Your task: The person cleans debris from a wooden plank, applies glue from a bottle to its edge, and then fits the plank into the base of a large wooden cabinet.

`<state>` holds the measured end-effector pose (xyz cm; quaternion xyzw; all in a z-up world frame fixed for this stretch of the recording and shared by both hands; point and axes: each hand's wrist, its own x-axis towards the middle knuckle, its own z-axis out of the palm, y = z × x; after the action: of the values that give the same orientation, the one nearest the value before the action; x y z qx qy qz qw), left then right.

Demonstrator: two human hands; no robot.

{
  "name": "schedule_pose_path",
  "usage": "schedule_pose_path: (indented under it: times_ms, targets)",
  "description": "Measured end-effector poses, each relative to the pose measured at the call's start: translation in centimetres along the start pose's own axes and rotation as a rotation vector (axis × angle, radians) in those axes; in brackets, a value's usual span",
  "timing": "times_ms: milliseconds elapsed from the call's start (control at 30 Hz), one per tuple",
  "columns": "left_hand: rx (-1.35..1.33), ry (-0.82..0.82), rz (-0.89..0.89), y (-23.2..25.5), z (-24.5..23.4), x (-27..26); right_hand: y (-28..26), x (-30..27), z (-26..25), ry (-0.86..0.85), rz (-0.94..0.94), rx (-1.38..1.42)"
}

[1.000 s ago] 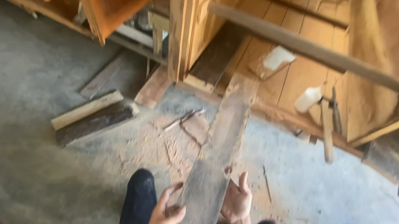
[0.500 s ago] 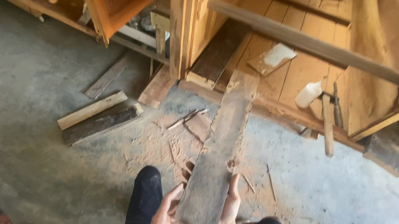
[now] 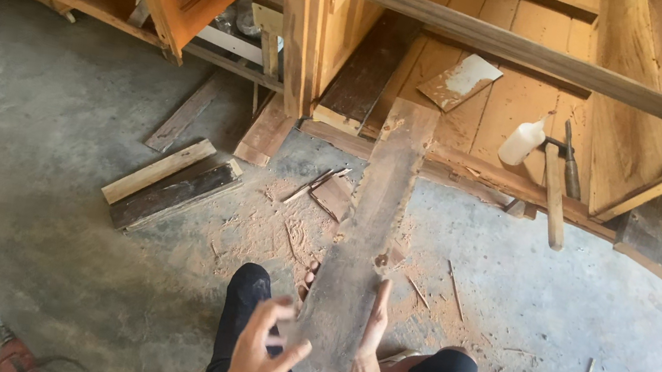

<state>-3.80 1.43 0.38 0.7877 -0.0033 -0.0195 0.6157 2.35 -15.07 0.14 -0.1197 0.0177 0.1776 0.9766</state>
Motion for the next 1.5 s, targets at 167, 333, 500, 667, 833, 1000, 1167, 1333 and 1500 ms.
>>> schedule_pose_path:
  times_ms: [167, 333, 500, 667, 833, 1000, 1167, 1333, 1500]
  targets:
    - [0.144, 0.035, 0.052, 2.1, -0.7, 3.0, 1.3, 0.5, 1.2, -0.202, -0.022, 0.143]
    - [0.318, -0.078, 0.119, 6.6, -0.8, 8.3, 1.3, 0.4, -1.1, -0.292, -0.085, 0.086]
    - [0.493, -0.214, -0.059, 8.7, 2.5, 15.6, 2.2, 0.1, -2.4, -0.115, -0.040, 0.104]
    - [0.717, -0.270, -0.134, 11.1, 7.2, 20.3, 3.1, 1.0, -6.7, 0.100, -0.064, 0.194]
    - [0.577, -0.174, -0.190, 11.0, 10.5, 23.6, 3.7, 1.6, -9.5, 0.252, -0.101, 0.096]
    - [0.795, -0.074, -0.116, 9.8, 11.2, 25.0, 4.4, 1.8, -10.0, 0.246, -0.043, 0.126]
    - [0.804, -0.092, -0.148, 11.1, 10.0, 24.1, 4.3, 1.2, -5.8, 0.160, -0.056, 0.045]
    - [0.581, -0.125, -0.192, 12.6, 7.9, 21.8, 3.8, 0.7, -10.3, 0.334, 0.001, -0.145]
    - [0.296, -0.093, -0.069, 10.6, 8.0, 21.5, 2.6, -0.3, -10.9, 0.364, 0.037, -0.112]
